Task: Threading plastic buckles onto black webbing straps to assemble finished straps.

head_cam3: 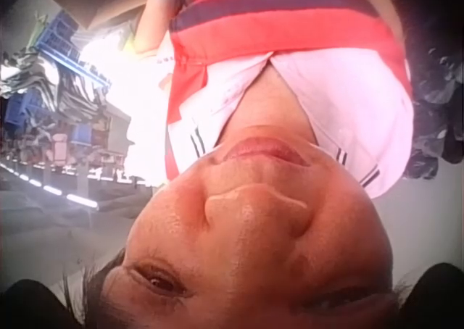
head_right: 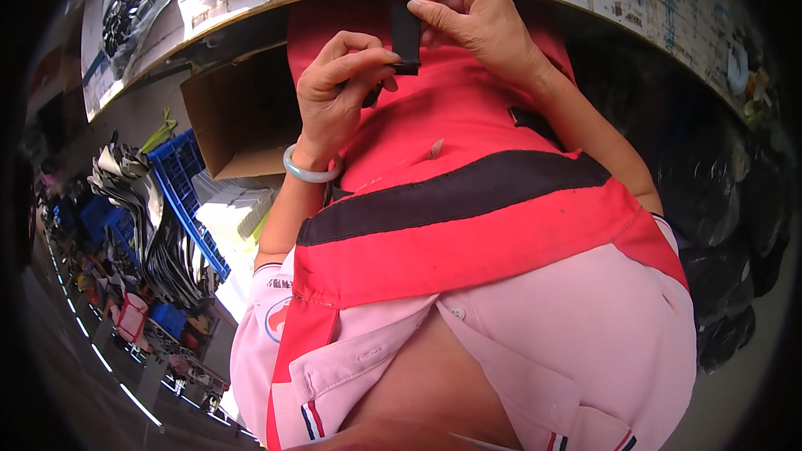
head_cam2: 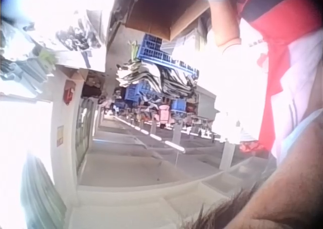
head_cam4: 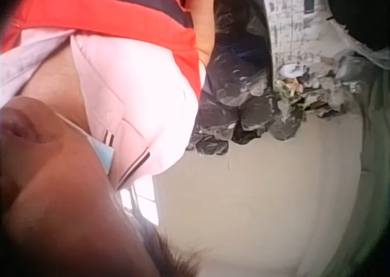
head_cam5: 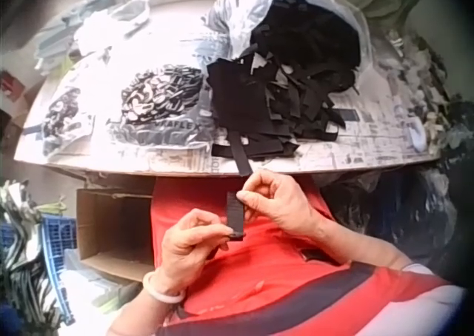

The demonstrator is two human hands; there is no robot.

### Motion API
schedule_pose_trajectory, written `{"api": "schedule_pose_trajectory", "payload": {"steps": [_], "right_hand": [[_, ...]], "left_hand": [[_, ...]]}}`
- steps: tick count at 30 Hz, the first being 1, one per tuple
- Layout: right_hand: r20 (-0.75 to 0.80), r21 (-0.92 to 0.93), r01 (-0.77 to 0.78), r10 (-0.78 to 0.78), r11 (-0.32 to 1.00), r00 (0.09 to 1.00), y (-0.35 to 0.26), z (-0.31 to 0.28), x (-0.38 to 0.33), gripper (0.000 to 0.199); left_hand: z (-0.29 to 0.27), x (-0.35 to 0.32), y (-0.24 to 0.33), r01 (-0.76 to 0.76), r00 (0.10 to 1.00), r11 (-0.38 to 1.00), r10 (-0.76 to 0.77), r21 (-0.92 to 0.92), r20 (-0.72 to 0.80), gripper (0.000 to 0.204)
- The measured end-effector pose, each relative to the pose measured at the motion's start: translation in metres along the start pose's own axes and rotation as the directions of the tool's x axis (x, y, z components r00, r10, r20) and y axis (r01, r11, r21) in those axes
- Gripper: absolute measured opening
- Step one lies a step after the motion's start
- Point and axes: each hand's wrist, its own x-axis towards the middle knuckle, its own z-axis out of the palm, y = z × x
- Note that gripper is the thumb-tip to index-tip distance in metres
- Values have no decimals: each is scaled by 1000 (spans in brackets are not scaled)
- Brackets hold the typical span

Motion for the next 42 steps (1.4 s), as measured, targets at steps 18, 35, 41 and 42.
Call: {"api": "schedule_pose_trajectory", "payload": {"steps": [18,35,41,42], "right_hand": [[42,-62,-38,41,997,998,0,16,2,11],[202,-747,479,-531,460,823,9,36,1,12],[163,-673,475,-512,567,843,8,39,4,9],[168,-668,480,-513,569,842,8,41,5,9]], "left_hand": [[-5,-21,-2,94,987,991,-105,-95,-122,16],[-4,-13,-19,454,862,856,-492,-248,-122,22],[-16,-17,-16,562,827,826,-560,-55,43,19],[-20,-20,-13,563,826,825,-562,-54,35,19]]}}
